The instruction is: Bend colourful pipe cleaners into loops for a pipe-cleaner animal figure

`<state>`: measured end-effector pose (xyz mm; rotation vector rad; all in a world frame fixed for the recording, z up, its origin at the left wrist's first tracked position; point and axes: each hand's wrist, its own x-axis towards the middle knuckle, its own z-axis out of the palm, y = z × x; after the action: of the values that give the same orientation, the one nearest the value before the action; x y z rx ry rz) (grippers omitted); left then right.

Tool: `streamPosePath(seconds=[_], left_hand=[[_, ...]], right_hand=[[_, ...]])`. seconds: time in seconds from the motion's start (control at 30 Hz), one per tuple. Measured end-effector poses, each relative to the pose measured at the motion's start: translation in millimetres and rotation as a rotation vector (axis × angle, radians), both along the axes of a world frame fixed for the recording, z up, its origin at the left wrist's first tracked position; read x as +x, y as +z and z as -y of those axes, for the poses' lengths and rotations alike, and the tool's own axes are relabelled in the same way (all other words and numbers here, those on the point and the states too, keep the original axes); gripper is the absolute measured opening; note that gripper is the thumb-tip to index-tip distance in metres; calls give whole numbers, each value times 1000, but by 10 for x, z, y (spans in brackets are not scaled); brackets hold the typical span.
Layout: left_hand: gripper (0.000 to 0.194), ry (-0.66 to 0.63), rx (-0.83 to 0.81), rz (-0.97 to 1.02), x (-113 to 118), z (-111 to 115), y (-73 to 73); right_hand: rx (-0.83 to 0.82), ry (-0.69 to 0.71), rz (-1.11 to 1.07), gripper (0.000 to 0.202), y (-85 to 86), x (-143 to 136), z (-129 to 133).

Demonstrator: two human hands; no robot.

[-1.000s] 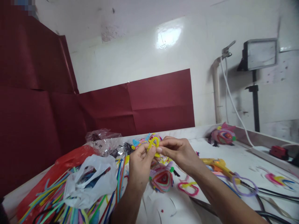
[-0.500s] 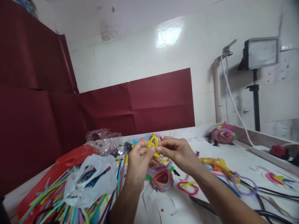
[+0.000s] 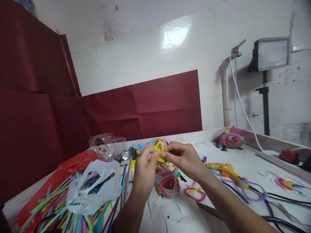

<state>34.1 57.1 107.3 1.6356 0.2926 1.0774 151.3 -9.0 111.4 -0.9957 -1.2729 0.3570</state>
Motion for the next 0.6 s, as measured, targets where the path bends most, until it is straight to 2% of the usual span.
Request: streamPosePath(seconds=[0.3,0.6], left_hand=[[31,-26,-98,40,30,-12,-27],[24,-27,-79,26,22,-23,-41]], right_hand=[[46,-66,45,19,-13,-4,-6],[82,-128,90,16,-15,-35,0]])
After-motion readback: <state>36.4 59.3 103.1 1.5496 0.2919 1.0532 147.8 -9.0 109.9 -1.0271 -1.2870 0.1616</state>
